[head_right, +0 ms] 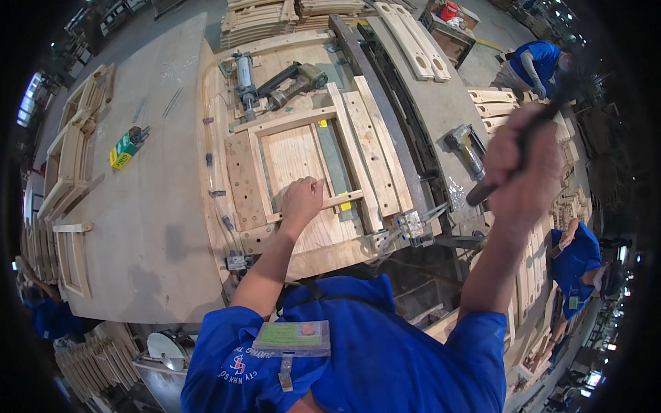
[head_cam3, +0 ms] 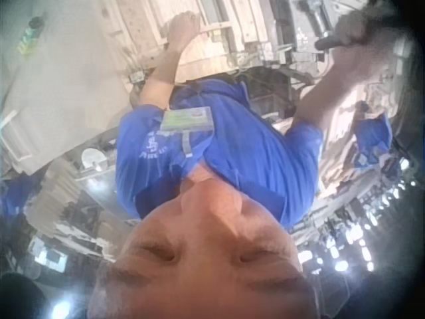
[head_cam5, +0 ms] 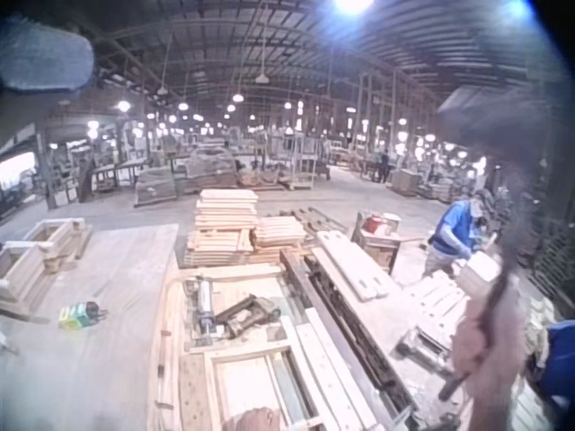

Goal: The person assembles wooden frames by placing pieces into a jig and using a pneumatic nail gun to fasten them. The person repeatedly picks up frame components, aligns them, and secures them with nails before moving the completed frame aside.

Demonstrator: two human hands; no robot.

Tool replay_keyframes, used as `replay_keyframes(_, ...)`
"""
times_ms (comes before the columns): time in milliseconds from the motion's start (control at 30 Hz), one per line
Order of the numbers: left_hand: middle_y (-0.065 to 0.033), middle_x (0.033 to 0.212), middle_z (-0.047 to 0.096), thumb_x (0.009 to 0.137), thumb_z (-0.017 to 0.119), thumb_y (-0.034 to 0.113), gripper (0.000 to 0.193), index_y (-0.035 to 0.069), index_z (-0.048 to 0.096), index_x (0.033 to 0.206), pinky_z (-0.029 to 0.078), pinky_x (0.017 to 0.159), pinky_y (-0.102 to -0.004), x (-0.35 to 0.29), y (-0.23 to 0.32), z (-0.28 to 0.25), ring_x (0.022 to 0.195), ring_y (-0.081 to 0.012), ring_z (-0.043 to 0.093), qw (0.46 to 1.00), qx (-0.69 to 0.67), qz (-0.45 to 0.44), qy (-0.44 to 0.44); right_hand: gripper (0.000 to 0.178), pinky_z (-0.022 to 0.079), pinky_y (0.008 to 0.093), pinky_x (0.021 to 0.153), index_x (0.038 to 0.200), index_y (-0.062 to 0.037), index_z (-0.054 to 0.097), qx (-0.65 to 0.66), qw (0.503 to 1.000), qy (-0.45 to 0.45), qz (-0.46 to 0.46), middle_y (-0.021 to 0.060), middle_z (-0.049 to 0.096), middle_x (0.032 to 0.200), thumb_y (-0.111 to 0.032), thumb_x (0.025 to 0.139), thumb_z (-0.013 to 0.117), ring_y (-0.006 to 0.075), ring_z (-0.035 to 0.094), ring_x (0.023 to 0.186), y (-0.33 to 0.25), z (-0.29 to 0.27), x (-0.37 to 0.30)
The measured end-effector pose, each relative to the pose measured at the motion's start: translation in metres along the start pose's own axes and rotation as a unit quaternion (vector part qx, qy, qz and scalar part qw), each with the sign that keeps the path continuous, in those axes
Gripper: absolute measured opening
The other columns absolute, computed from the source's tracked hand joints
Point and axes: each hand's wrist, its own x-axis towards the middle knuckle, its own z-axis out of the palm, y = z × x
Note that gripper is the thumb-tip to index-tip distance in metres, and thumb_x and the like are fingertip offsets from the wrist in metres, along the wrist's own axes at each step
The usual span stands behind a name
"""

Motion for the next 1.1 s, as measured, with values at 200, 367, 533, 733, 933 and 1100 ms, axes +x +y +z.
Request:
replay_keyframes(200,-0.0222,0.099,0.073,0.103,0.058,0.032,0.035,0.001,0.074,0.099,0.054,0.089,-0.0519,0.003,0.006,-0.001,0.098,-0.0413,0.068,1.000,-0.011,0.006,-0.020,0.059,0.038,0.0326,0.052,0.090,-0.0147,0.052,0.045,0.995,0.087,-0.021,-0.0028,0.042,0.068,-0.072,0.102,0.049,0.0145,0.045,0.055,0.123,0.008,-0.142)
replay_keyframes(367,-0.0217,0.102,0.073,0.103,0.056,0.033,0.036,0.002,0.074,0.098,0.055,0.092,-0.0514,0.003,-0.003,0.002,0.101,-0.0409,0.067,1.000,0.001,0.006,-0.010,0.037,0.042,0.0468,0.064,0.083,-0.0035,0.053,-0.366,0.886,-0.118,0.259,0.0148,0.053,0.075,-0.029,0.109,0.046,0.0280,0.054,0.071,0.176,-0.005,-0.209)
replay_keyframes(533,-0.0215,0.102,0.074,0.104,0.056,0.033,0.036,0.002,0.074,0.099,0.054,0.093,-0.0503,-0.002,-0.002,-0.007,0.102,-0.0394,0.068,1.000,0.001,-0.013,-0.020,0.048,0.029,0.0232,0.040,0.082,-0.0100,0.050,-0.090,0.987,-0.055,0.122,-0.0026,0.041,0.057,-0.046,0.113,0.044,0.0061,0.035,0.045,0.080,0.062,-0.034)
replay_keyframes(733,-0.0213,0.095,0.073,0.102,0.058,0.033,0.035,0.001,0.073,0.100,0.055,0.088,-0.0517,-0.004,-0.013,-0.003,0.096,-0.0402,0.068,1.000,-0.011,0.006,0.023,0.050,0.033,0.0262,0.044,0.092,-0.0055,0.051,0.158,0.971,-0.093,-0.155,0.0003,0.046,0.065,-0.049,0.114,0.040,0.0098,0.040,0.048,0.114,0.175,0.068)
replay_keyframes(933,-0.0223,0.103,0.072,0.101,0.059,0.031,0.031,0.003,0.071,0.103,0.057,0.090,-0.0496,0.003,0.004,-0.007,0.104,-0.0393,0.069,1.000,0.011,0.004,-0.012,0.053,0.049,0.0404,0.069,0.083,-0.0006,0.061,-0.311,0.893,-0.278,0.167,0.0130,0.057,0.069,-0.045,0.109,0.048,0.0232,0.060,0.069,0.340,0.134,-0.028)
replay_keyframes(1100,-0.0203,0.102,0.074,0.103,0.056,0.039,0.039,0.004,0.073,0.104,0.056,0.089,-0.0506,-0.005,-0.014,0.005,0.098,-0.0399,0.071,0.999,0.020,-0.036,-0.028,0.049,0.036,0.0290,0.054,0.082,-0.0074,0.056,-0.105,0.899,-0.274,0.324,-0.0030,0.050,0.067,-0.047,0.110,0.052,0.0083,0.044,0.059,0.243,0.158,0.003)
